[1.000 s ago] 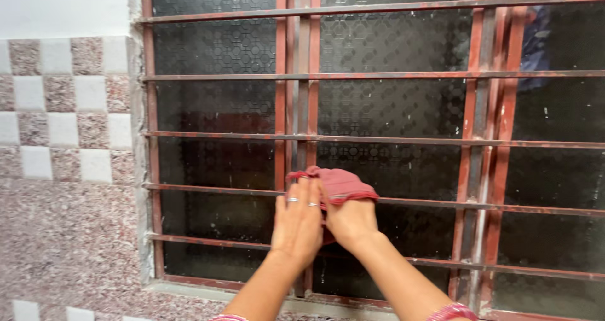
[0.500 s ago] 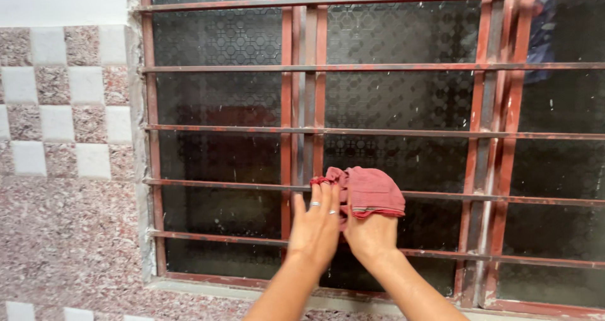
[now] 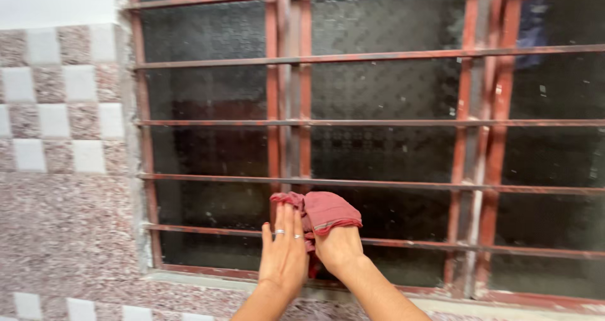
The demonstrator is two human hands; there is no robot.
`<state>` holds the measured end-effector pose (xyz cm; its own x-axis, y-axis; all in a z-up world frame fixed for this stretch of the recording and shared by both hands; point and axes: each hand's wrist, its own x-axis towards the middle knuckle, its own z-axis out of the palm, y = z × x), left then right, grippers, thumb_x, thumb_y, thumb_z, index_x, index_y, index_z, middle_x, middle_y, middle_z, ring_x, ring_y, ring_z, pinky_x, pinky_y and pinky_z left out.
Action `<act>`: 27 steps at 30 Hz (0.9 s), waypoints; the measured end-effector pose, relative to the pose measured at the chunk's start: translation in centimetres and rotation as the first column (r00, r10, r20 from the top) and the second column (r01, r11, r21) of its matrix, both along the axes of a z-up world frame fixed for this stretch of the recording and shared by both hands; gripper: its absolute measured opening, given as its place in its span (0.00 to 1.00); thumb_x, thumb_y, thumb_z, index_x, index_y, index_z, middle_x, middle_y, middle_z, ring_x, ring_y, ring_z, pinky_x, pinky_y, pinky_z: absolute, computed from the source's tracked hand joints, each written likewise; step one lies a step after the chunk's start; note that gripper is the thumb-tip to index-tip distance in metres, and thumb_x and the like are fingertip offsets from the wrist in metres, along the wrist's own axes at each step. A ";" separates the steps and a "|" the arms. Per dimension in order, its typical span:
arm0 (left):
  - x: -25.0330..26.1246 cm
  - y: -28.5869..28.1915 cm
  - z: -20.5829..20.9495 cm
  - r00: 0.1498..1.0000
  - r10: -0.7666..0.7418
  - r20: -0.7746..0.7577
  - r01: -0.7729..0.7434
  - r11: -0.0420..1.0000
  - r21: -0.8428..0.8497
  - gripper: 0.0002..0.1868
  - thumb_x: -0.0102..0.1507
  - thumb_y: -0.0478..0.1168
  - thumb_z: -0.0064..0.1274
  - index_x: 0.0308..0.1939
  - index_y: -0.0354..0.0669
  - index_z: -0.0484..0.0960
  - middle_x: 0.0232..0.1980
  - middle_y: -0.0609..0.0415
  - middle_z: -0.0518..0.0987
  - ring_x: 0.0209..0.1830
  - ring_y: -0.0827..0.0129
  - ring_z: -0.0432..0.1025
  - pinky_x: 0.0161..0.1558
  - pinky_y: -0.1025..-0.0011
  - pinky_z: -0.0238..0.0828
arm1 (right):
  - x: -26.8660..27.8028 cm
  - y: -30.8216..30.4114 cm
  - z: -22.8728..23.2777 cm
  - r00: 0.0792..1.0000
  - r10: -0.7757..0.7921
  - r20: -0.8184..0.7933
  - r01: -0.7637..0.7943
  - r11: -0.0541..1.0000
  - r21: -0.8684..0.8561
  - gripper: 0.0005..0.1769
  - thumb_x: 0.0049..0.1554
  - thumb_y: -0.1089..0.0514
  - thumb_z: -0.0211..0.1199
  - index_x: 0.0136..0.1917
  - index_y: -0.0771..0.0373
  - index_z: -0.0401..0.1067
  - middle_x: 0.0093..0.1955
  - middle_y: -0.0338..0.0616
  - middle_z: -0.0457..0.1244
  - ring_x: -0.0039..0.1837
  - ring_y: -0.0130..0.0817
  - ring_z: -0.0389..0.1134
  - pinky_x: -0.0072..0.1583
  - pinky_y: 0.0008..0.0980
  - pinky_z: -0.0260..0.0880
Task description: The person wipes the metal bars and textured glass of a window using a red cloth. They systematically clean the horizontal and vertical bars, moving from the lower sections to the upper sections of the window frame.
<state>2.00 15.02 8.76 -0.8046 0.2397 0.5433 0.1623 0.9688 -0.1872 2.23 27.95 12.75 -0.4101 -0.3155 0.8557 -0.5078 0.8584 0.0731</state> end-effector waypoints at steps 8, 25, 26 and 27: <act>0.3 7.5 -0.9 0.978 -0.182 -0.100 0.178 0.983 -0.051 0.43 0.61 0.41 0.46 0.74 0.23 0.46 0.81 0.30 0.43 0.82 0.41 0.35 0.73 0.39 0.35 | -1.1 8.3 -3.8 0.976 -0.205 0.077 0.198 0.976 0.086 0.37 0.48 0.58 0.64 0.72 0.56 0.66 0.58 0.55 0.67 0.58 0.54 0.69 0.57 0.51 0.70; -1.3 18.9 -0.2 0.839 -0.464 -0.286 0.429 0.886 -0.178 0.23 0.59 0.39 0.52 0.58 0.36 0.73 0.56 0.45 0.71 0.59 0.53 0.65 0.57 0.56 0.62 | 1.2 19.4 -2.4 0.883 -0.459 0.099 0.448 0.887 0.114 0.26 0.43 0.57 0.70 0.57 0.57 0.71 0.52 0.50 0.68 0.55 0.52 0.70 0.55 0.50 0.70; -1.3 18.6 -0.4 0.838 -0.469 -0.279 0.444 0.883 -0.152 0.23 0.59 0.39 0.51 0.58 0.37 0.73 0.55 0.46 0.71 0.58 0.54 0.66 0.57 0.55 0.62 | 1.6 19.1 -2.6 0.881 -0.457 0.122 0.447 0.889 0.102 0.29 0.42 0.58 0.70 0.58 0.57 0.70 0.52 0.51 0.68 0.55 0.52 0.70 0.54 0.50 0.71; -1.5 18.1 -0.4 0.837 -0.471 -0.279 0.455 0.882 -0.126 0.22 0.59 0.38 0.51 0.58 0.37 0.73 0.55 0.46 0.71 0.58 0.54 0.66 0.56 0.55 0.63 | 1.9 18.8 -2.4 0.882 -0.451 0.136 0.443 0.892 0.090 0.32 0.41 0.59 0.71 0.60 0.57 0.69 0.51 0.51 0.68 0.54 0.52 0.70 0.53 0.50 0.71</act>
<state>0.51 33.15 8.31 -0.3985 0.5788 0.7115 0.5191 0.7819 -0.3453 4.15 46.78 10.35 -0.6401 -0.1125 0.7600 -0.0795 0.9936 0.0801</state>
